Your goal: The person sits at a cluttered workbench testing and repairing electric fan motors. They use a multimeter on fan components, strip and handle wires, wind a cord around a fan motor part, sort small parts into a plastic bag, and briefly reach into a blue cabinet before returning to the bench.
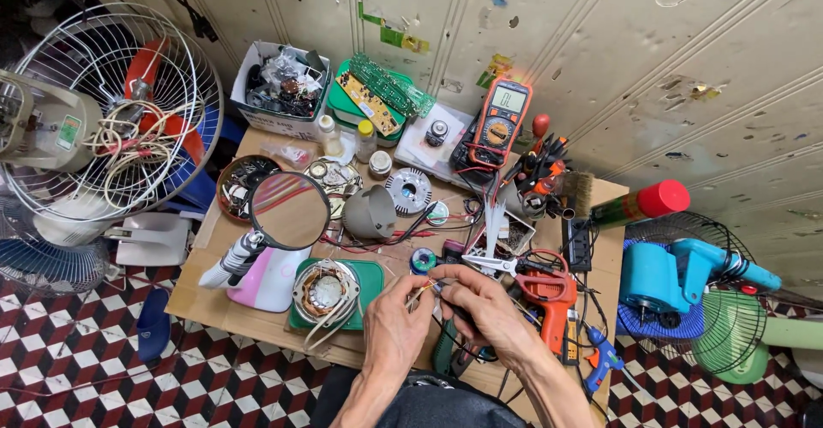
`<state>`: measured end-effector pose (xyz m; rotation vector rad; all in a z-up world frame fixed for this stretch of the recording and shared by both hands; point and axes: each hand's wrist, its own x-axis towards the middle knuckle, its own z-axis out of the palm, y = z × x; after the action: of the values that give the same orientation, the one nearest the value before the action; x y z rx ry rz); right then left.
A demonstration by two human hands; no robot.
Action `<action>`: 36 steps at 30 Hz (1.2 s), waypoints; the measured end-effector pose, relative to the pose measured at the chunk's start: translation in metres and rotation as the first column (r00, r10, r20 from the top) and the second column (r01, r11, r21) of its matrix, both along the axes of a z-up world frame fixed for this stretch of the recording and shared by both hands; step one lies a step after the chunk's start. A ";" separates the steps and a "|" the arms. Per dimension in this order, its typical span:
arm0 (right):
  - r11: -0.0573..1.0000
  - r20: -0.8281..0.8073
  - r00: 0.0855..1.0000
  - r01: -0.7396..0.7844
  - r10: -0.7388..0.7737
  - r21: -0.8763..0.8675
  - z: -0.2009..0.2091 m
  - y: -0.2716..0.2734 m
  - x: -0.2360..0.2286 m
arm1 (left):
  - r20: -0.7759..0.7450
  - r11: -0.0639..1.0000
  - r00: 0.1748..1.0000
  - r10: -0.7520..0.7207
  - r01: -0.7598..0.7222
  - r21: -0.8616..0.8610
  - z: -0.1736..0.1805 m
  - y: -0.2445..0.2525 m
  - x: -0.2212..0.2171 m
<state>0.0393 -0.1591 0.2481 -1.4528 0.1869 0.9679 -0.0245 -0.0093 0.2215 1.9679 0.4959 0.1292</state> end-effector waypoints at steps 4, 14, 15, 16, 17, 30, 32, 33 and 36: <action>1.000 0.020 1.000 -0.012 0.012 0.005 -0.002 0.000 0.001 | -0.024 1.000 1.000 -0.009 0.010 0.015 0.001 0.000 0.001; 0.998 0.034 0.999 0.039 -0.041 0.052 -0.021 -0.006 -0.001 | -0.011 1.000 1.000 -0.006 0.006 0.016 -0.015 -0.001 0.001; 0.996 0.023 0.999 0.048 -0.050 0.071 -0.027 -0.008 0.000 | 0.006 1.000 1.000 0.003 -0.003 0.030 -0.021 -0.001 0.002; 0.996 0.040 0.998 0.054 -0.057 0.072 -0.027 -0.008 0.001 | 0.023 1.000 1.000 -0.005 0.004 0.030 -0.020 -0.002 0.004; 0.996 0.040 0.997 0.060 -0.063 0.072 -0.028 -0.008 0.002 | -0.017 0.999 1.000 0.002 -0.001 0.036 -0.021 -0.002 0.006; 0.993 0.087 0.990 0.111 -0.108 -0.028 -0.033 -0.005 -0.004 | -0.122 0.998 0.992 -0.018 0.025 0.052 -0.039 -0.007 0.005; 0.993 0.097 0.988 0.119 -0.116 -0.018 -0.040 -0.007 -0.003 | -0.135 0.999 0.991 -0.016 0.023 0.049 -0.036 -0.006 0.006; 0.992 0.107 0.987 0.125 -0.123 -0.008 -0.043 -0.008 -0.003 | -0.150 0.999 0.989 -0.013 0.020 0.046 -0.035 -0.006 0.006; 0.996 0.139 0.986 0.091 -0.092 0.009 -0.044 -0.010 0.000 | -0.227 0.998 0.972 -0.062 0.068 0.019 -0.021 -0.003 0.008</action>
<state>0.0390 -0.1695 0.2038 -1.4906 0.1488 0.7891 -0.0160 -0.0125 0.2009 2.0330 0.5784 -0.1321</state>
